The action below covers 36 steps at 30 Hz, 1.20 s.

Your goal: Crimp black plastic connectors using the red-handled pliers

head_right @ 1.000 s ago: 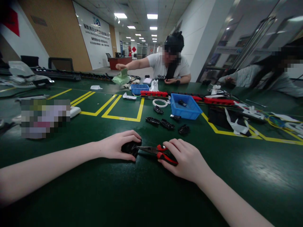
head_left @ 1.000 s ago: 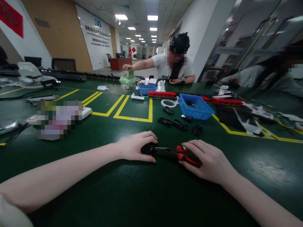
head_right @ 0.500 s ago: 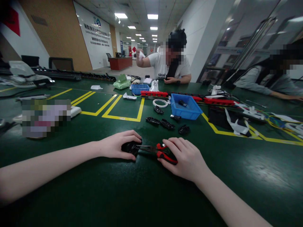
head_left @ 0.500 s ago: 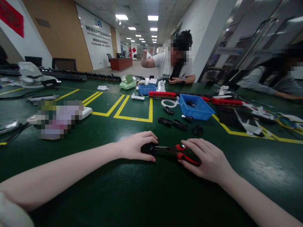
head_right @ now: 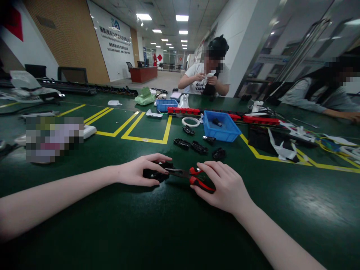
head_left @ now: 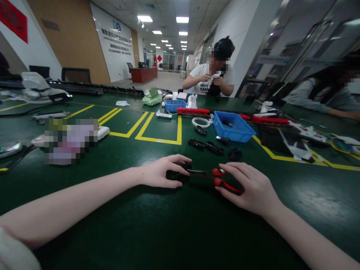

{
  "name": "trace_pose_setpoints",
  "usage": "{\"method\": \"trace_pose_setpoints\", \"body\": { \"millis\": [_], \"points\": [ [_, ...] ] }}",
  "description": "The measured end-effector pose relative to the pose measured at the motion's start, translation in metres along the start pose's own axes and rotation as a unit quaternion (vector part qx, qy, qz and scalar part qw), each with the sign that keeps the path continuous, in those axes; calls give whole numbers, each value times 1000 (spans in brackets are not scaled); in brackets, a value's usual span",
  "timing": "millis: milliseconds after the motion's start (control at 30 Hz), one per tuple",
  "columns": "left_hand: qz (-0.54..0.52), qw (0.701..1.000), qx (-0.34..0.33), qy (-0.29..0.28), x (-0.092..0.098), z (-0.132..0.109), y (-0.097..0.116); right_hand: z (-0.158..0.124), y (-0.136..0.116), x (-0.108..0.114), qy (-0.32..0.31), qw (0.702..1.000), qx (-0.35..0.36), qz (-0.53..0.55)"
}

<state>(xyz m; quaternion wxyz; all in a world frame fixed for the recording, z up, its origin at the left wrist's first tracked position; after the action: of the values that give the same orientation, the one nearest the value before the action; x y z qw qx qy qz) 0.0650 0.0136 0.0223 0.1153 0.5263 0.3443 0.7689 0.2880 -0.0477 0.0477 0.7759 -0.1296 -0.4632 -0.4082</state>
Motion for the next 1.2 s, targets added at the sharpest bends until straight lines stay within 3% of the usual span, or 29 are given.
{"method": "trace_pose_setpoints", "body": {
  "millis": [867, 1200],
  "points": [
    [23, 1000, 12, -7, 3, 1, 0, 2, -5, -5, -17, 999, 2, 34],
    [30, 999, 3, 22, 4, 2, -3, 5, -5, -3, -27, 998, 0, 49]
  ]
}}
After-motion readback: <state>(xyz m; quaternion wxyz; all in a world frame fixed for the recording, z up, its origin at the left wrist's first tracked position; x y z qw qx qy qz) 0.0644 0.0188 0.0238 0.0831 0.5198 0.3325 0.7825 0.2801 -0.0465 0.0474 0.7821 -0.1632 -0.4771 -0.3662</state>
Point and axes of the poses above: each hand's wrist, its own z-axis towards the middle knuckle, its own x-axis out of the back of the hand, y = z × x, the point moved 6 cm from there along z, towards the middle knuckle, and after that the axes turned 3 degrees about -y, right-handed, at the moved point
